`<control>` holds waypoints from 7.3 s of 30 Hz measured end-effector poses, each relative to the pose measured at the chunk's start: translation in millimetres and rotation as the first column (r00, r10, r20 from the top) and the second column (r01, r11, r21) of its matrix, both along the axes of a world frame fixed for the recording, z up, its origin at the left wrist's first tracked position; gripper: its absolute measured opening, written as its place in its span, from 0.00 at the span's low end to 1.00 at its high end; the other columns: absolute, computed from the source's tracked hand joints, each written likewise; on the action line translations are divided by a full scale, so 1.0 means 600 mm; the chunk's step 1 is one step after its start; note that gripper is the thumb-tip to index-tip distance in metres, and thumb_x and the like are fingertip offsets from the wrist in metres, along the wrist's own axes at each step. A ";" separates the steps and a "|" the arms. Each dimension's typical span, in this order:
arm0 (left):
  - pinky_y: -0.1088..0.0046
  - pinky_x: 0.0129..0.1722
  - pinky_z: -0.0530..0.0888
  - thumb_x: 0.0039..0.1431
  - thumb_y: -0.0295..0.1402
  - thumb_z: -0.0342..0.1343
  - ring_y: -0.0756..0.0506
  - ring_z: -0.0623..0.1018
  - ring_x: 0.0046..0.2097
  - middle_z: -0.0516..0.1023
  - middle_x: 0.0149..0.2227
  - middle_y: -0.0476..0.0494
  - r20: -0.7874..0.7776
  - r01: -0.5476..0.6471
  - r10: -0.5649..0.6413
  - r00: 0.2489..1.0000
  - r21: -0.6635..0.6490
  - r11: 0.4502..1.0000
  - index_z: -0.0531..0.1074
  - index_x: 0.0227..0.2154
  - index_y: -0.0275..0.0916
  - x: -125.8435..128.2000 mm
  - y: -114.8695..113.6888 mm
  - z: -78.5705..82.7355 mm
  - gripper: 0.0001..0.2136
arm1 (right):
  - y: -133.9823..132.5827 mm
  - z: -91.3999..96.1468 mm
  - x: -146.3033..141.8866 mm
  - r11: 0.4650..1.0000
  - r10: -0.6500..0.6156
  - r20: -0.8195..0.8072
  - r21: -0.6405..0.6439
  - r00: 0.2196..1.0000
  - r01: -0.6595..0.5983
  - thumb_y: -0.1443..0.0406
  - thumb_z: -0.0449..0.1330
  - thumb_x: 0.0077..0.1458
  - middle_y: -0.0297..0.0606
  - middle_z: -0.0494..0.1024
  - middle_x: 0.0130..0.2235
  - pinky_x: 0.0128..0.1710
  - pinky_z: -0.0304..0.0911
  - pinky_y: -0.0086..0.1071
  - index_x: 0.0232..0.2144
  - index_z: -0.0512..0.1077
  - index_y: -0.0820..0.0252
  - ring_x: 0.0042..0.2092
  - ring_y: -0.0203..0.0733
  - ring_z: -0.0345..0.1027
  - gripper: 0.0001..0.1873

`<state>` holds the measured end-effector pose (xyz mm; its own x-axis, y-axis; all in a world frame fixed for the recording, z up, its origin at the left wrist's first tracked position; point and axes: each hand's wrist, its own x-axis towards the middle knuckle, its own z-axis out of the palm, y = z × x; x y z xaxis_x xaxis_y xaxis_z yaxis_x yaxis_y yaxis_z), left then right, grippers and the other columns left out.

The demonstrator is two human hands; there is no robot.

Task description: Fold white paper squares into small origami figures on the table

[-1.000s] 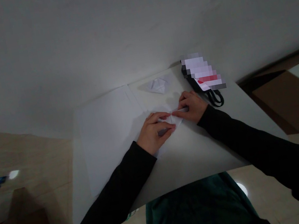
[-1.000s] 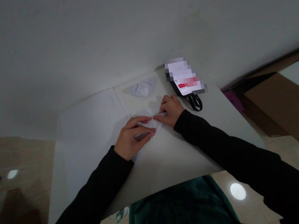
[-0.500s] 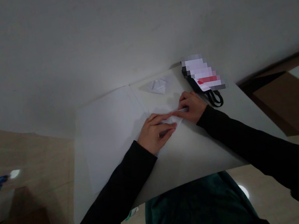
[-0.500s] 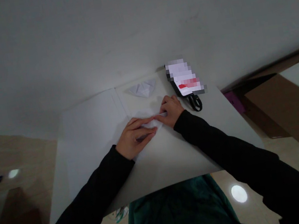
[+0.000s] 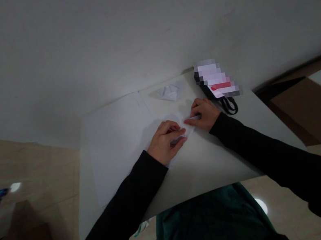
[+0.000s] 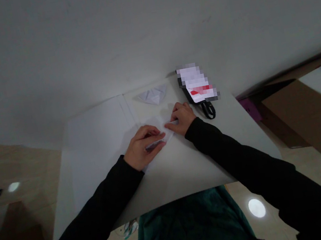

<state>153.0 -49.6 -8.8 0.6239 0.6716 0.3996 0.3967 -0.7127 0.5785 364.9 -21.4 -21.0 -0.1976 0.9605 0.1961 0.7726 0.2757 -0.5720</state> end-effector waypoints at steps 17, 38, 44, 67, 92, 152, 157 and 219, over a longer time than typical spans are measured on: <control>0.60 0.46 0.71 0.62 0.34 0.50 0.43 0.71 0.47 0.74 0.48 0.39 -0.328 0.098 -0.062 0.942 0.095 0.991 0.72 0.40 0.36 0.002 0.003 0.037 0.09 | -0.027 0.002 -0.019 0.976 -0.150 0.035 0.163 0.988 0.142 0.61 0.61 0.48 0.44 0.68 0.36 0.38 0.56 0.41 0.34 0.72 0.60 0.40 0.50 0.61 0.10; 0.62 0.43 0.70 0.60 0.35 0.51 0.43 0.72 0.45 0.75 0.49 0.40 -0.217 0.088 -0.054 0.975 0.153 0.984 0.73 0.41 0.37 -0.005 0.006 0.010 0.11 | -0.112 -0.001 -0.016 0.878 0.147 0.119 0.442 0.982 -0.185 0.73 0.54 0.48 0.44 0.75 0.39 0.38 0.60 0.39 0.38 0.75 0.60 0.43 0.47 0.66 0.15; 0.61 0.44 0.70 0.60 0.34 0.50 0.42 0.71 0.45 0.74 0.49 0.39 -0.261 0.094 -0.052 0.964 0.151 0.984 0.73 0.41 0.36 -0.002 0.003 0.017 0.10 | -0.109 -0.007 -0.014 0.808 0.160 0.139 0.550 0.977 -0.210 0.73 0.54 0.51 0.44 0.76 0.38 0.39 0.62 0.40 0.38 0.75 0.62 0.43 0.46 0.68 0.13; 0.61 0.46 0.70 0.63 0.29 0.46 0.44 0.70 0.44 0.73 0.48 0.36 -0.231 0.170 -0.138 0.963 0.125 0.977 0.73 0.41 0.35 -0.005 0.013 0.015 0.11 | -0.104 -0.007 0.026 0.763 -0.019 0.314 0.618 0.949 -0.189 0.76 0.54 0.52 0.46 0.79 0.35 0.43 0.67 0.41 0.35 0.76 0.66 0.47 0.50 0.70 0.12; 0.60 0.46 0.69 0.59 0.26 0.47 0.42 0.71 0.47 0.73 0.48 0.34 -0.223 0.162 -0.129 0.966 0.138 0.977 0.72 0.43 0.33 0.000 0.004 0.015 0.12 | -0.125 -0.004 -0.036 0.754 0.293 0.192 0.556 0.937 -0.350 0.75 0.51 0.53 0.42 0.78 0.34 0.35 0.65 0.37 0.31 0.76 0.63 0.37 0.42 0.68 0.13; 0.69 0.36 0.71 0.43 0.38 0.67 0.50 0.72 0.34 0.69 0.34 0.47 -0.048 -0.217 0.212 0.976 -0.237 0.947 0.73 0.22 0.36 -0.014 0.064 0.016 0.12 | -0.095 -0.003 -0.018 0.814 0.334 0.193 0.435 0.923 -0.385 0.75 0.51 0.49 0.46 0.79 0.44 0.45 0.68 0.39 0.40 0.72 0.66 0.48 0.46 0.71 0.16; 0.70 0.36 0.71 0.43 0.38 0.67 0.50 0.72 0.34 0.69 0.34 0.47 -0.063 -0.226 0.217 0.974 -0.236 0.945 0.73 0.22 0.36 -0.014 0.065 0.017 0.12 | -0.098 0.000 -0.019 0.806 0.343 0.218 0.432 0.914 -0.405 0.74 0.51 0.51 0.47 0.78 0.46 0.46 0.67 0.41 0.45 0.72 0.68 0.48 0.46 0.70 0.18; 0.50 0.61 0.62 0.63 0.26 0.46 0.39 0.55 0.66 0.57 0.63 0.30 -0.355 -0.114 0.175 0.918 0.186 0.976 0.59 0.58 0.34 -0.011 -0.128 0.013 0.20 | -0.049 -0.007 -0.010 0.819 0.447 0.140 0.332 0.884 -0.467 0.72 0.51 0.52 0.35 0.79 0.41 0.32 0.63 0.34 0.39 0.77 0.55 0.39 0.41 0.65 0.17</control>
